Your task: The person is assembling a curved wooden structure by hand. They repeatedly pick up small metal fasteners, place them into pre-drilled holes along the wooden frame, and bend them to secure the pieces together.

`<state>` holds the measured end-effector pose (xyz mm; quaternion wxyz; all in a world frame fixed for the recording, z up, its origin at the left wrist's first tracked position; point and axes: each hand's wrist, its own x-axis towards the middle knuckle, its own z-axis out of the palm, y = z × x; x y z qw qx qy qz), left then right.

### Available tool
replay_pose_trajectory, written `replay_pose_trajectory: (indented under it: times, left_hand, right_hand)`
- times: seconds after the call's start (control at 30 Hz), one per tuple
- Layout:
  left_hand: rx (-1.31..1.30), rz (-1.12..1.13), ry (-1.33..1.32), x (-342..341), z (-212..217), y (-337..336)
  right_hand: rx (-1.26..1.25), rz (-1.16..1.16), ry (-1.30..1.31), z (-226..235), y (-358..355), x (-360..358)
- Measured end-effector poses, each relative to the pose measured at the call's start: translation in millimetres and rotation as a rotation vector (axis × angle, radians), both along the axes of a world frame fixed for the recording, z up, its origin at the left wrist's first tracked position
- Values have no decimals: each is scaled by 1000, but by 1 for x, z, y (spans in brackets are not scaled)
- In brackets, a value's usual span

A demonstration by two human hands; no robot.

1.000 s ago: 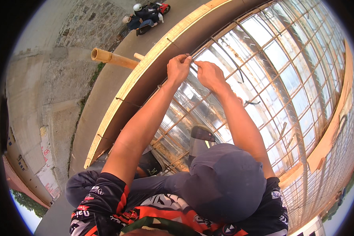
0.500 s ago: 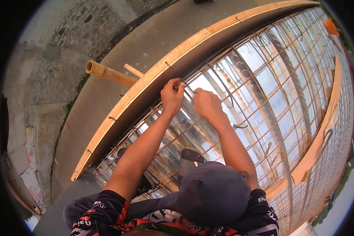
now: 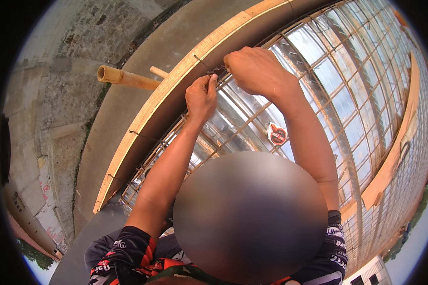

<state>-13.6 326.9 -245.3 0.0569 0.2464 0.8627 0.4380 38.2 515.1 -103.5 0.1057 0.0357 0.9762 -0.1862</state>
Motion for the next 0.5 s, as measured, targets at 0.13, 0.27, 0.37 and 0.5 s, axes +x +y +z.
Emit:
replay_pose_trajectory:
  times: [0.13,0.27,0.37,0.5]
  left_hand:
    - [-38,75,-200,-2,7,4]
    - [-14,143,-304,-3,-1,9]
    - [46,213,-367,-4,-6,16]
    - [-17,260,-405,-5,-2,19]
  right_hand:
    - [-177,110,17,5,2,-38]
    - [-127,196,163,-16,5,-75]
    - [-65,213,189,-28,0,-102]
    - [16,227,93,-27,-15,-124]
